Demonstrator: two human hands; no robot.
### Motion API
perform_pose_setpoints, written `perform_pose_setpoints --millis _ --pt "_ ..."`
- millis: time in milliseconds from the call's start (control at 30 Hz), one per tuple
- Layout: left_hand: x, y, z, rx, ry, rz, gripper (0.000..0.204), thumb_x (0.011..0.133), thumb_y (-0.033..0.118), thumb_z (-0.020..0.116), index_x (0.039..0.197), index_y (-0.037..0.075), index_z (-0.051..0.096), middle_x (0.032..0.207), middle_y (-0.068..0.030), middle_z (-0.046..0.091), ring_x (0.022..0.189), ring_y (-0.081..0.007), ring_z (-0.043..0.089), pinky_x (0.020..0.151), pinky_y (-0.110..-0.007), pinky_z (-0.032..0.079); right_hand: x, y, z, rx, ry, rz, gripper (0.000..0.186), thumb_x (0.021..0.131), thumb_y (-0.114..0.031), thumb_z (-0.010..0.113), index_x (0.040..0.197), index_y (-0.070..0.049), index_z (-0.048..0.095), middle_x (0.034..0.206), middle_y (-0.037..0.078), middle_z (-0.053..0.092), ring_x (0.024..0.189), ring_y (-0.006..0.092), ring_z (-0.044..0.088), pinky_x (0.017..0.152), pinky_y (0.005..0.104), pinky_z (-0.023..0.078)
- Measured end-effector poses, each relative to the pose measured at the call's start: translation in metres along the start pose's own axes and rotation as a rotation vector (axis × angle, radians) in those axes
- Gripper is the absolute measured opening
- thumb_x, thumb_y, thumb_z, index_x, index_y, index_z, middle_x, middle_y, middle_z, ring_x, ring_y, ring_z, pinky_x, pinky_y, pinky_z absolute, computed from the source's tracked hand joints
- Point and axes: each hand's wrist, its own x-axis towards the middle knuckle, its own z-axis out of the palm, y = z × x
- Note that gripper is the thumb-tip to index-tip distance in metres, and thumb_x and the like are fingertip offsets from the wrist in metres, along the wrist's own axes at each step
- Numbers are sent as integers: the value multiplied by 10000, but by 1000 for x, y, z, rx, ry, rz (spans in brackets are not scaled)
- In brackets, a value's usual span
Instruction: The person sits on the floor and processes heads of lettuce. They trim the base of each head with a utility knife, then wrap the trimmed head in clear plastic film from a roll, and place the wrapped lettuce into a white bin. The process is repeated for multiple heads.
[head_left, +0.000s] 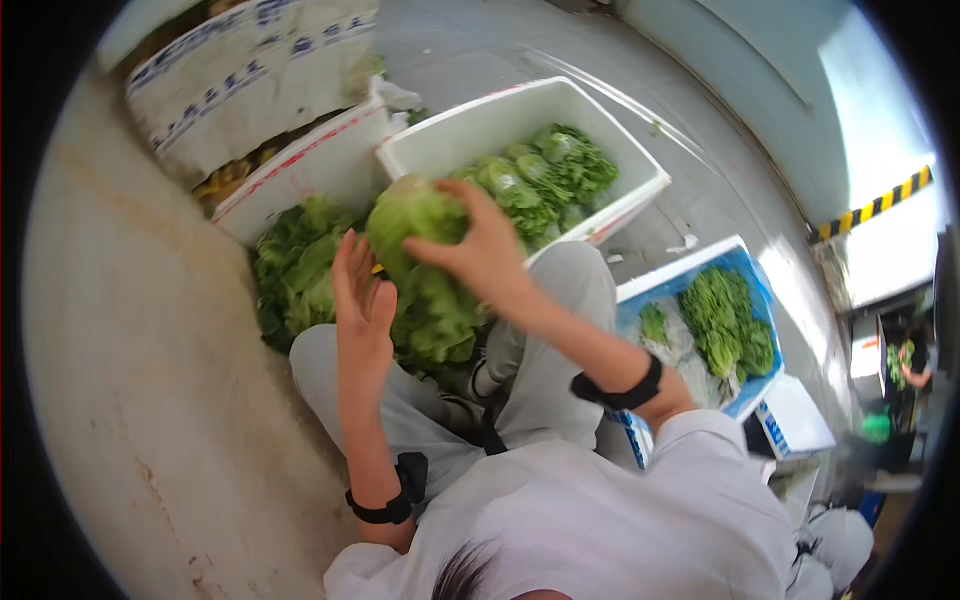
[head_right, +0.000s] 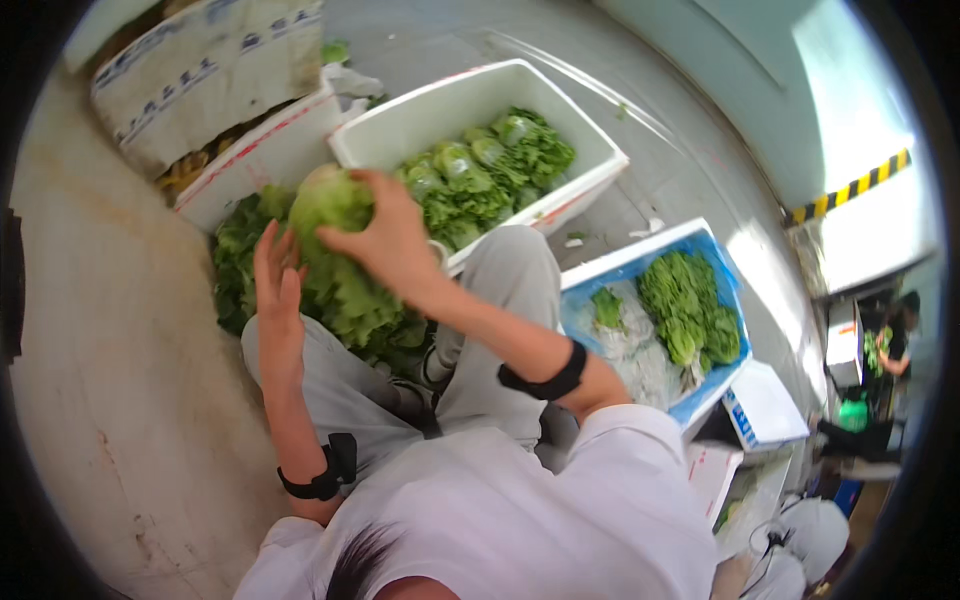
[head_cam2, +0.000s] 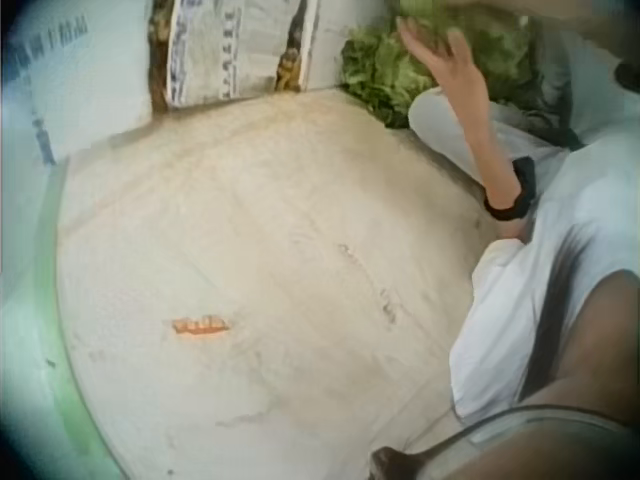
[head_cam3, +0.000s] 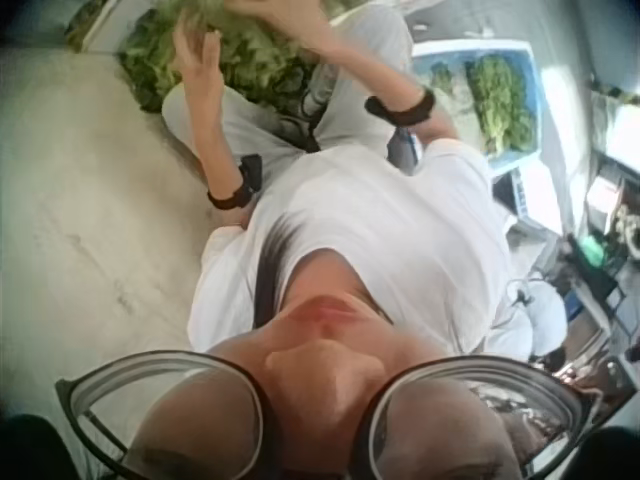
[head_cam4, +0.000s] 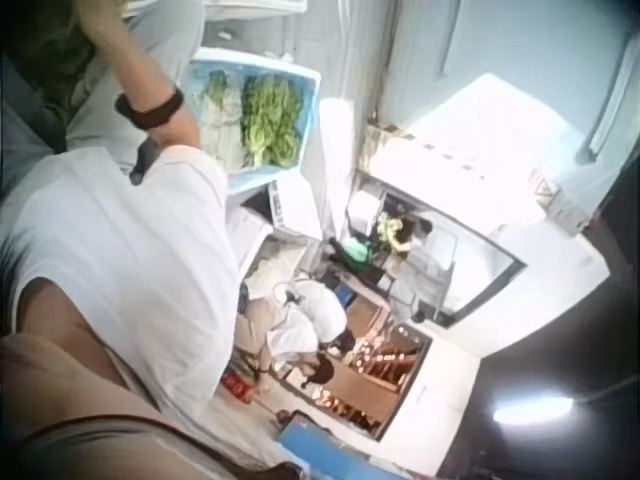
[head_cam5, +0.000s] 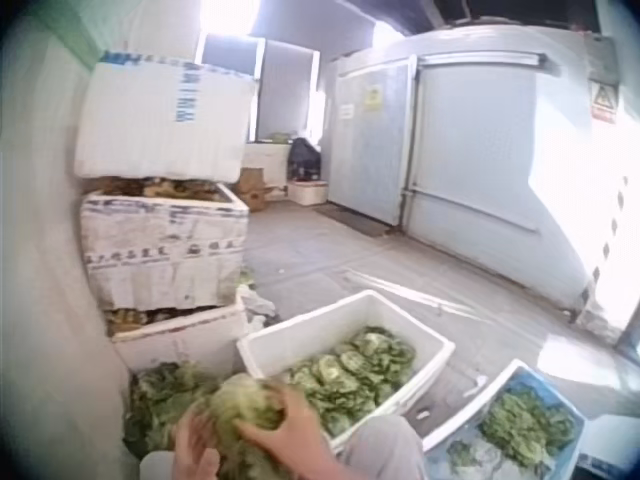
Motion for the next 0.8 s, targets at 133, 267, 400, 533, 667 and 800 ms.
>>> perform_pose_setpoints --millis 133,267,400,533,667,800 --pt "-11 -30 -43 32 141 -96 792 794 216 681 1404 51 202 1354 -137 348 1210 -225 390 967 -322 359 -22 -1 69 191 -194 41 515 770 -320 692 1152 -11 537 1099 174 559 1006 261 543 843 332 420" --pt "-18 -52 -65 -236 317 -253 787 734 74 709 1380 53 260 1279 -143 409 1105 -222 487 863 -322 465 -29 19 62 372 -364 5 341 894 -243 563 1148 -15 554 995 92 633 885 123 579 759 247 457" --pt "-23 -59 -61 -307 267 -288 738 727 59 710 1351 49 316 1254 -132 442 1104 -218 491 876 -324 454 -11 41 44 287 -181 100 289 850 -181 624 1083 -16 584 988 70 635 843 121 576 736 254 460" --pt "-23 -49 -54 -380 154 -277 759 700 58 731 1344 56 332 1247 -113 458 1100 -212 493 881 -318 444 -1 54 26 514 -530 113 549 855 -365 592 1251 -6 467 1215 99 521 1165 186 460 1000 315 326" --pt "-22 -41 -38 -309 86 -184 788 666 72 741 1344 72 339 1263 -89 446 1154 -203 449 945 -320 392 -17 62 17 600 -673 158 945 661 -449 754 1377 -37 295 1331 123 409 1252 223 373 1043 335 267" --pt "-23 -46 -23 -213 28 -126 789 672 141 748 1343 70 339 1292 -98 403 1192 -213 410 979 -337 356 -36 65 14 702 -594 315 989 630 -302 798 1402 -46 235 1341 114 386 1239 223 377 1036 327 285"
